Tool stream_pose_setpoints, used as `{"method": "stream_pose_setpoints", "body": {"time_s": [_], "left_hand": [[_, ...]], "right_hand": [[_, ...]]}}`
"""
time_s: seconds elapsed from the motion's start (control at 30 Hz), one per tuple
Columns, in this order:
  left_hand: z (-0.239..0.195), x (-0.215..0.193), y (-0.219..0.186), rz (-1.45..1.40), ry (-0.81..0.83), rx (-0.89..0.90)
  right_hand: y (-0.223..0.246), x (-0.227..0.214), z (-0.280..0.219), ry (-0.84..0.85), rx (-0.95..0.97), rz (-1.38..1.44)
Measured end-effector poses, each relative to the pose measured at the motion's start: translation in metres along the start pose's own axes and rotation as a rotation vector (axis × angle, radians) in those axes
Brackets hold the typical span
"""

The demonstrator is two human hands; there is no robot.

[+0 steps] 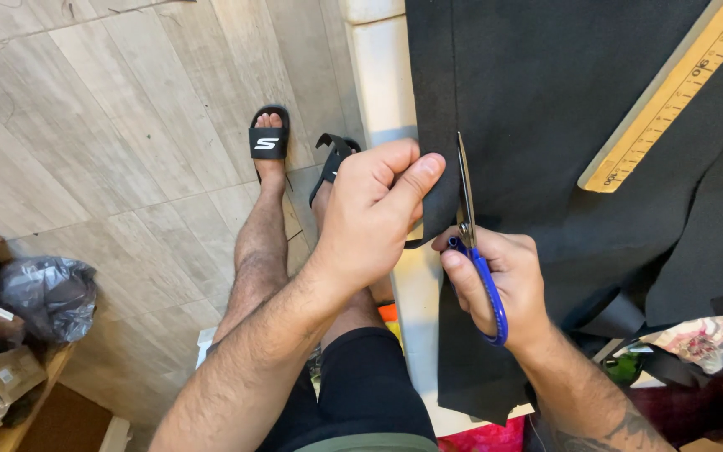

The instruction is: Cutting a long strip of black leather using scissors on a workbench

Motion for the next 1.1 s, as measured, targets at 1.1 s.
{"method": "stream_pose_setpoints", "body": {"time_s": [1.1], "left_hand": [[0.003, -0.005, 0.004, -0.040, 0.041, -0.045]], "right_hand": [[0.006, -0.002, 0.032, 0.061, -0.040, -0.001]]}}
Point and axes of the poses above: each hand's wrist, its own z-axis towards the middle knuckle, its own x-axis out of the palm, y = z × x, the point moved 4 cm from there along z, towards the middle knuckle, and after that the axes turned 14 degrees about -x, right-handed, at the moved point
